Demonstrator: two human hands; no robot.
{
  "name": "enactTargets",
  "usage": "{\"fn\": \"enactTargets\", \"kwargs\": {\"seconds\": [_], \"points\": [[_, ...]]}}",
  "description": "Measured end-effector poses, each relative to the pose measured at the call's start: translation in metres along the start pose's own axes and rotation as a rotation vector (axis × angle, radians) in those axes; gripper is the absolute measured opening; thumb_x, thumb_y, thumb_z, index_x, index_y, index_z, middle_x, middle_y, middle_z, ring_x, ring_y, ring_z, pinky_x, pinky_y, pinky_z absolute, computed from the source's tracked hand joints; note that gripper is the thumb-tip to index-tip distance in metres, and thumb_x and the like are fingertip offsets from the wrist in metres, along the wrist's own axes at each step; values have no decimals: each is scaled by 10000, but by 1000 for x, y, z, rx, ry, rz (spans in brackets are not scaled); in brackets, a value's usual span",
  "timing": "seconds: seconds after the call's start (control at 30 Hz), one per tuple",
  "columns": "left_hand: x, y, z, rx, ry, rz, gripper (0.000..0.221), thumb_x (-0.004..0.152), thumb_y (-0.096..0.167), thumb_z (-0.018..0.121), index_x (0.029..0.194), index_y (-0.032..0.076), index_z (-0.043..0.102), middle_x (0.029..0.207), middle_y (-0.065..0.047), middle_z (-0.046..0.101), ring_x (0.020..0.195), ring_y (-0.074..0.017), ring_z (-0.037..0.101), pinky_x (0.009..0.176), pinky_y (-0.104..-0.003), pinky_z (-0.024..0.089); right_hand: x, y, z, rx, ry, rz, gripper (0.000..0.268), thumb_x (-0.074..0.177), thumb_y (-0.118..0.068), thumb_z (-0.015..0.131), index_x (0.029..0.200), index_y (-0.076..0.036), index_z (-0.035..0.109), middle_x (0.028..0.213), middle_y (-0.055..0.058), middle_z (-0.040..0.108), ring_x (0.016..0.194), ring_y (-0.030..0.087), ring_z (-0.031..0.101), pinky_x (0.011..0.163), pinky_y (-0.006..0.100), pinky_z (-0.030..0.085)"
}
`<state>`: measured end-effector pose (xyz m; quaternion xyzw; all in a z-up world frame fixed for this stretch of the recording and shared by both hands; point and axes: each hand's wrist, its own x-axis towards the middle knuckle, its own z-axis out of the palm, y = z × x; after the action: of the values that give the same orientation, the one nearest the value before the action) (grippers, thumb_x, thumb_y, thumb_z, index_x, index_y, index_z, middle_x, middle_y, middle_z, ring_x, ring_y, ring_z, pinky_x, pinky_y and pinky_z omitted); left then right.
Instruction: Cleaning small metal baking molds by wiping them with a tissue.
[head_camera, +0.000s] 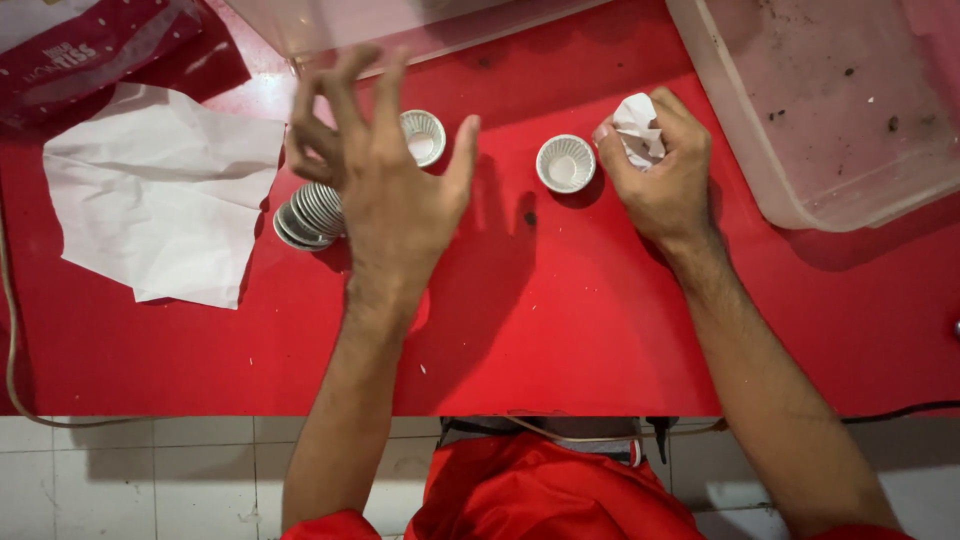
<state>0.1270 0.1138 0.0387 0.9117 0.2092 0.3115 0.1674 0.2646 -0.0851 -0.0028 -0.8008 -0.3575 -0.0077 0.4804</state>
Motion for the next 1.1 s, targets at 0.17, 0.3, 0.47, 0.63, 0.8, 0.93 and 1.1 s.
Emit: {"fn": "enactTargets", "kwargs": {"seconds": [0.17, 0.3, 0.47, 0.63, 0.8, 0.93, 1.1], "points": [[-5, -16, 3, 278, -96, -138, 736, 770, 546, 926, 1268, 67, 670, 1426, -120, 405, 1358, -373, 267, 1022, -633, 277, 0, 2, 2, 43, -3, 24, 158, 1075, -37, 690, 926, -15, 645, 892, 43, 514, 736, 134, 490, 592, 268, 397], [-10, -27, 13, 361, -162, -185, 635, 763, 623, 866, 1107, 108, 726, 1379, -138, 459, 1337, -389, 281, 1046, -621, 243, -1, 1, 2, 14, -4, 36, 193, 1079, -54, 680, 895, -39, 623, 871, 28, 494, 735, 133, 461, 615, 287, 364], [-12, -32, 16, 312, -173, -190, 523, 833, 557, 826, 1088, 112, 724, 1350, -109, 486, 1320, -377, 294, 1052, -638, 219, -1, 4, 3, 23, 3, 15, 154, 1076, -46, 688, 928, -22, 653, 893, 45, 528, 752, 141, 498, 613, 278, 397], [-12, -32, 17, 284, -181, -174, 480, 843, 507, 821, 1103, 112, 738, 1364, -117, 492, 1333, -375, 287, 1075, -638, 187, -1, 6, 2, 43, -9, 7, 167, 1076, -32, 684, 914, -23, 645, 880, 36, 502, 739, 137, 468, 602, 280, 373], [-10, -25, 13, 251, -189, -156, 505, 845, 502, 838, 1156, 120, 727, 1376, -105, 492, 1321, -379, 285, 1037, -671, 217, -1, 2, 1, 31, -10, 22, 183, 1073, -38, 683, 896, -25, 639, 871, 31, 493, 720, 131, 458, 590, 280, 363], [-8, -18, 10, 100, -179, -107, 542, 857, 432, 887, 1247, 98, 714, 1403, -130, 456, 1339, -347, 263, 1049, -667, 242, 0, 0, 1, 16, -22, 23, 184, 1070, -21, 679, 892, -29, 631, 868, 32, 499, 723, 128, 461, 592, 278, 364], [-13, -8, 24, -4, -134, 78, 590, 897, 411, 901, 1315, 75, 656, 1386, -97, 502, 1310, -346, 317, 1041, -533, 440, 0, 0, 1, -2, -17, 20, 186, 1071, -38, 681, 892, -26, 630, 860, 35, 501, 729, 137, 462, 596, 288, 364]]}}
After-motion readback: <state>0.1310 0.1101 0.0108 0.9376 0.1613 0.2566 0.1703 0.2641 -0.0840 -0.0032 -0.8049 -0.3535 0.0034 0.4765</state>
